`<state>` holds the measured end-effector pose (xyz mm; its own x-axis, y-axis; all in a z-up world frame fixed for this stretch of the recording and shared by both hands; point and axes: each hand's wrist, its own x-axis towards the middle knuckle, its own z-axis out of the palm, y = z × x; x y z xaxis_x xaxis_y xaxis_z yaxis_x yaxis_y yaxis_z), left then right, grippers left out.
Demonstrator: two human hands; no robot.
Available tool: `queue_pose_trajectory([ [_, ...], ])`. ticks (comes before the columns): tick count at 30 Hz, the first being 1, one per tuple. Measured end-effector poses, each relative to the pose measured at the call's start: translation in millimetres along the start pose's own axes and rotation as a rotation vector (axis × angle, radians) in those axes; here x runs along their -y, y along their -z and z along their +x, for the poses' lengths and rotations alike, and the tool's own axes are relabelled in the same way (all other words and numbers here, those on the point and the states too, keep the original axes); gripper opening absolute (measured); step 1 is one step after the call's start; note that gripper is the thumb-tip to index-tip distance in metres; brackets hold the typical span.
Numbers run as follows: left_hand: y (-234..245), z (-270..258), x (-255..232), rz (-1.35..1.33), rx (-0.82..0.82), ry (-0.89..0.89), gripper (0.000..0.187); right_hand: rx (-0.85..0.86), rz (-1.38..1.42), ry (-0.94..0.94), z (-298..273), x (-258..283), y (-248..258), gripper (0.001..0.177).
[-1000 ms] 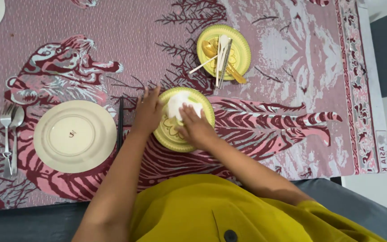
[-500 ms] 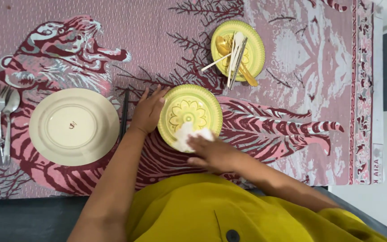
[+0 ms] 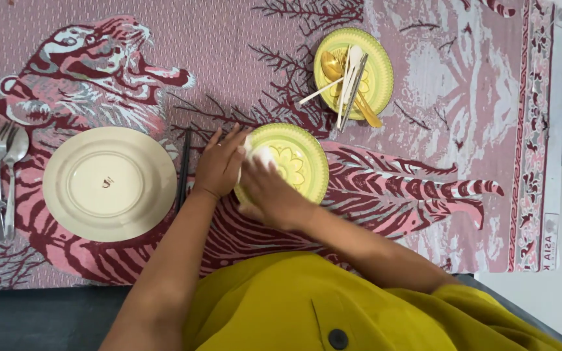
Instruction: Wiping various gold and white dishes and utensils with a white cloth.
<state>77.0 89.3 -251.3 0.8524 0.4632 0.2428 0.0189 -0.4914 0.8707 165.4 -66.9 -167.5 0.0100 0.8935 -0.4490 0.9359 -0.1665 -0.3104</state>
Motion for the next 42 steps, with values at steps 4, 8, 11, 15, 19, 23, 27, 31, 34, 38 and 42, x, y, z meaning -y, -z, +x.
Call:
queue_pose_trajectory([
  [4, 1, -1, 3, 0.008, 0.002, -0.063, 0.047, 0.022, 0.133, 0.084, -53, 12, -9, 0.076],
  [8, 4, 0, -3, -0.015, 0.006, 0.000, 0.047, 0.127, 0.339, 0.210, -95, -19, 4, 0.056],
  [11, 2, 1, -4, -0.007, 0.004, 0.016, 0.046, 0.197, 0.351, 0.109, -102, -50, 21, 0.049],
  [15, 3, 0, -3, 0.011, 0.005, -0.006, 0.047, 0.229, 0.142, -0.204, -88, -66, 52, 0.049],
  [19, 2, 1, -1, -0.001, 0.006, -0.019, 0.046, -0.029, -0.156, -0.078, -50, -71, 43, 0.060],
  [23, -5, -2, 11, 0.009, 0.000, -0.017, 0.044, -0.012, 0.000, -0.099, -4, -24, 52, 0.045],
  [27, 3, 0, 1, -0.005, 0.010, 0.004, 0.046, -0.006, 0.186, 0.066, -10, 1, 22, 0.042],
  [31, -1, -1, 8, -0.003, 0.015, -0.028, 0.043, -0.082, 0.291, 0.236, -47, -20, -6, 0.041],
  [34, 2, 1, 3, 0.027, 0.024, -0.028, 0.050, 0.046, 0.585, 0.102, -67, -36, 1, 0.045],
  [38, -7, 1, 7, 0.095, 0.078, 0.050, 0.056, -0.213, 0.332, 0.113, -72, -37, 15, 0.042],
  [42, -1, -2, -49, 0.501, 0.055, 0.068, 0.065, -0.345, 0.315, 0.000, -73, -27, 13, 0.032],
])
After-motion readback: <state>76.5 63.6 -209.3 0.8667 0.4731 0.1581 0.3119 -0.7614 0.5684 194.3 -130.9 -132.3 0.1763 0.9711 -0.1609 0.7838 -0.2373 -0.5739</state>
